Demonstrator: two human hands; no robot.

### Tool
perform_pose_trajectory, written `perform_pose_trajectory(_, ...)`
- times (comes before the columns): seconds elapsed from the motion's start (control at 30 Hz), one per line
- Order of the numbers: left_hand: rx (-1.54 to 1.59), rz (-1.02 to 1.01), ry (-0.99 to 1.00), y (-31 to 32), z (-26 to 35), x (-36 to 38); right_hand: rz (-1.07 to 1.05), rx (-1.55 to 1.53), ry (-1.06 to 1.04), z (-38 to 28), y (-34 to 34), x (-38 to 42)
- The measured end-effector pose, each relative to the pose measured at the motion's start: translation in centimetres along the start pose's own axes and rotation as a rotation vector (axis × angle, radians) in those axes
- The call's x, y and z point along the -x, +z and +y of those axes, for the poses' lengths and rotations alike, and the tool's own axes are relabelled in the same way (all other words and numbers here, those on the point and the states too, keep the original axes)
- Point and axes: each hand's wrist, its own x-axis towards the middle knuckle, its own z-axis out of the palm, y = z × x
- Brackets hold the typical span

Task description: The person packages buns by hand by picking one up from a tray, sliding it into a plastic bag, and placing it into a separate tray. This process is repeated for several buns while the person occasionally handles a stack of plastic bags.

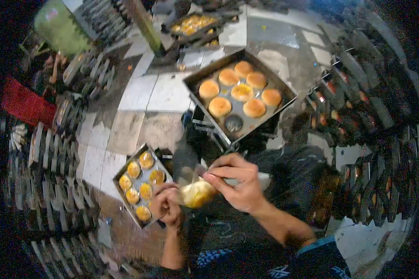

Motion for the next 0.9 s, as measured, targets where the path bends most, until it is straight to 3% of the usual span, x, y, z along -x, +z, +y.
perform_pose_trajectory(0.07, -0.277, 0.091, 0.336, -2.1, -0.3, -1.1, 0.037, 0.235, -0.307, -1.1, 0.2, -1.3)
perform_pose_trajectory(0.13, -0.395, 0.075, 0.376, -3.7, -2.5, -1.4, 0.029, 0.23, -0.329, 3.6, 2.4, 0.2)
perform_pose_trajectory(0.2, -0.51, 0.073, 0.187, -4.0, -6.5, -0.7, -0.087, -0.165, 0.278, 8.9, 5.5, 1.4)
perform_pose_trajectory(0.23, -0.52, 0.045, 0.198, -4.5, -7.6, -0.6, -0.091, -0.146, 0.218, 9.5, 5.9, 2.0)
perform_pose_trajectory(0.27, -0.476, 0.076, 0.182, -4.6, -8.3, -0.2, -0.109, -0.02, -0.013, 9.3, 5.8, 1.8)
perform_pose_trajectory(0.37, -0.398, 0.073, -0.018, -4.6, -7.2, 1.7, -0.136, 0.012, 0.01, 8.3, 6.1, 2.1)
perform_pose_trajectory(0.47, -0.319, 0.071, 0.026, -3.1, -8.2, 0.5, -0.14, 0.178, -0.111, 9.4, 7.2, 0.6)
perform_pose_trajectory(0.53, -0.315, 0.046, 0.187, -1.3, -9.3, -1.5, -0.054, 0.118, -0.276, 10.1, 10.2, -1.7)
perform_pose_trajectory(0.6, -0.549, 0.108, 0.125, -0.8, -9.8, -3.2, 0.032, 0.178, -0.11, 11.8, 11.2, -3.5)
perform_pose_trajectory(0.63, -0.413, 0.26, -0.223, -1.0, -9.4, -3.6, 0.221, 0.072, 0.243, 11.2, 11.0, -4.2)
perform_pose_trajectory(0.67, -0.305, 0.185, -0.32, -2.0, -9.2, -3.4, 0.197, 0.257, 0.124, 11.7, 10.1, -3.7)
perform_pose_trajectory(0.73, -0.037, 0.165, -0.637, -3.5, -6.2, -1.3, 0.155, 0.23, 0.257, 11.0, 9.5, 1.0)
perform_pose_trajectory(0.77, 0.016, 0.135, -0.673, -4.2, -5.3, 0.1, 0.121, 0.216, 0.36, 10.2, 9.2, 3.5)
perform_pose_trajectory(0.83, -0.246, 0.023, -0.69, -5.9, -4.6, 4.7, -0.004, 0.229, 0.564, 9.3, 8.2, 8.2)
perform_pose_trajectory(0.9, -0.447, -0.057, -0.51, -5.8, -3.2, 7.1, -0.244, 0.23, 0.662, 9.5, 6.4, 11.1)
